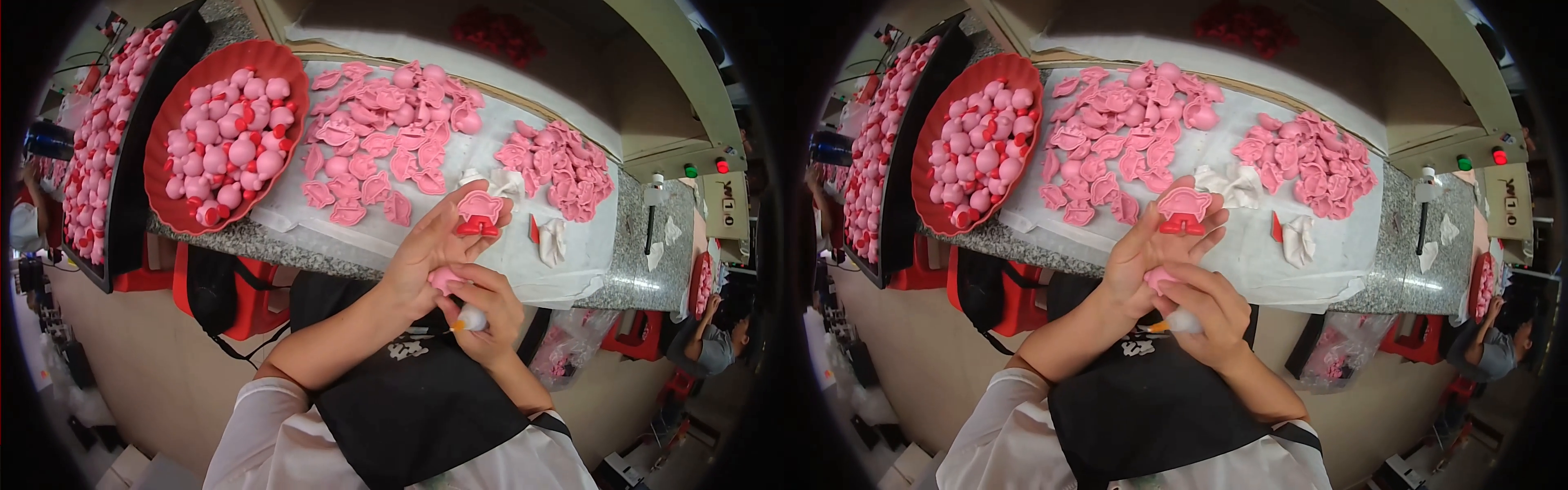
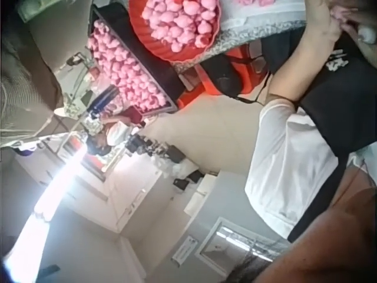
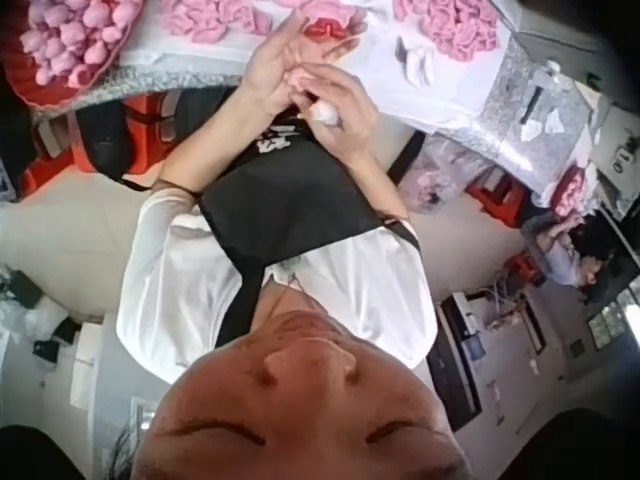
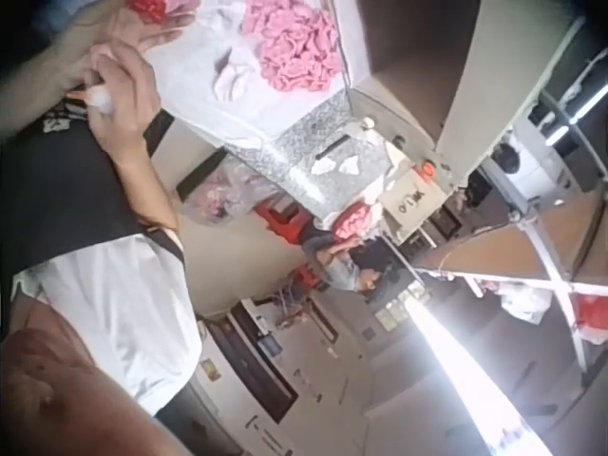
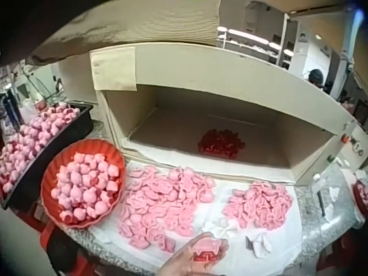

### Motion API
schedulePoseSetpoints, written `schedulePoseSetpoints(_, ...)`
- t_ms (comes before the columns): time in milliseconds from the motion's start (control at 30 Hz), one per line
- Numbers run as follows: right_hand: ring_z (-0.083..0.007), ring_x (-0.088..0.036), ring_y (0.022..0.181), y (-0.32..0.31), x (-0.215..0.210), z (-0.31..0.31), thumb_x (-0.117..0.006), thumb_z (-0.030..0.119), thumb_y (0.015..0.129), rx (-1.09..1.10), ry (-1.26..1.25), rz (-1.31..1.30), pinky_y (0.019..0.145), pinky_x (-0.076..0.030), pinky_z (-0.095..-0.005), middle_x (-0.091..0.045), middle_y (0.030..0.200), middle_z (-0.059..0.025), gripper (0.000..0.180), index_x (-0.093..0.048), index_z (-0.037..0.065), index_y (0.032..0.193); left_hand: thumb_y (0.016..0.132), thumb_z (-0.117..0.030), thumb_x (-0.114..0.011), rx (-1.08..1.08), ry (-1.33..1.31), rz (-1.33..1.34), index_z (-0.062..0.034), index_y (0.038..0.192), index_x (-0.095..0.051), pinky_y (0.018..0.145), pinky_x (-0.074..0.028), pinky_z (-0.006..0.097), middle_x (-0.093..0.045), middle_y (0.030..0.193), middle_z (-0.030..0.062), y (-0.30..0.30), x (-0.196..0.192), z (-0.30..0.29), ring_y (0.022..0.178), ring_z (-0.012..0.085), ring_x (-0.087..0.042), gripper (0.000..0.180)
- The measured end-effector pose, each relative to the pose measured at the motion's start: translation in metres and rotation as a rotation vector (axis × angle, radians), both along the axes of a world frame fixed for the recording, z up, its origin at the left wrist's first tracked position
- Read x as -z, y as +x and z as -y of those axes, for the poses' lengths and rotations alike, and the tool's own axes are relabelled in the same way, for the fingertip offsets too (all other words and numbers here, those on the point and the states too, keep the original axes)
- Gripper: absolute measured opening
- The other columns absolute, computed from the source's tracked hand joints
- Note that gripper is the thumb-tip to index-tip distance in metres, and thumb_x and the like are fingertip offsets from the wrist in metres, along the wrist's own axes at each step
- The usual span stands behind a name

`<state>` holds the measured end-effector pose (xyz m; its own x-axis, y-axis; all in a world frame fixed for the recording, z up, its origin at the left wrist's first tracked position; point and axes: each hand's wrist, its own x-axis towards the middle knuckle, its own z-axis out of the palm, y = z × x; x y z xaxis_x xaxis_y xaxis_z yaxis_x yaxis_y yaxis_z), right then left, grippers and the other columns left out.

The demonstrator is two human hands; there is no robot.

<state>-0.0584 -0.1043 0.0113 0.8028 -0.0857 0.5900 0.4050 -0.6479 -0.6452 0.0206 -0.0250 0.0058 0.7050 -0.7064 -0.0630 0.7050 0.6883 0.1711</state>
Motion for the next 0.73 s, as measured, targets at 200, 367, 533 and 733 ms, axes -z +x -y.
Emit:
schedulePoseSetpoints(200,-0.0166,-0.053,0.076,-0.006,-0.015,-0.010,-0.068,0.000,0.058,0.113,0.496,-0.384,0.063,-0.043,-0.0260,-0.053,0.087,-0.0097,0.024,-0.056,0.002,0.079,0.082,-0.030,-0.045,0.066,-0.034,0.004,-0.0033,0.121,-0.027,0.088,-0.034,0.030,-0.040,0.115,0.0178,-0.005,-0.003,-0.008,0.106,0.0231,-0.042,0.050)
schedulePoseSetpoints(367,-0.0177,-0.052,0.078,-0.007,-0.015,-0.003,-0.071,0.004,0.054,0.006,0.118,-0.318,0.067,-0.042,-0.0253,-0.051,0.085,-0.0099,0.034,-0.058,0.000,0.084,0.081,-0.032,-0.045,0.099,-0.060,-0.017,-0.0037,0.121,-0.028,0.087,-0.035,0.030,-0.041,0.114,0.0178,-0.008,0.002,-0.013,0.105,0.0227,-0.042,0.052)
schedulePoseSetpoints(533,-0.0176,-0.053,0.073,-0.017,-0.035,0.007,-0.073,0.007,0.053,-0.043,0.171,-0.232,0.060,-0.043,-0.0258,-0.052,0.085,-0.0105,0.035,-0.058,0.001,0.084,0.081,-0.030,-0.046,0.158,-0.095,0.014,-0.0028,0.119,-0.031,0.088,-0.035,0.031,-0.043,0.113,0.0167,-0.011,0.001,-0.017,0.104,0.0225,-0.043,0.049)
schedulePoseSetpoints(733,-0.0116,-0.050,0.064,-0.002,-0.056,0.039,-0.073,0.012,0.057,-0.028,-0.019,-0.127,0.050,-0.042,-0.0199,-0.051,0.093,-0.0103,0.039,-0.057,0.005,0.092,0.081,-0.024,-0.049,0.310,-0.043,0.098,-0.0034,0.118,-0.034,0.091,-0.032,0.031,-0.045,0.112,0.0121,-0.018,0.011,-0.017,0.106,0.0225,-0.042,0.045)
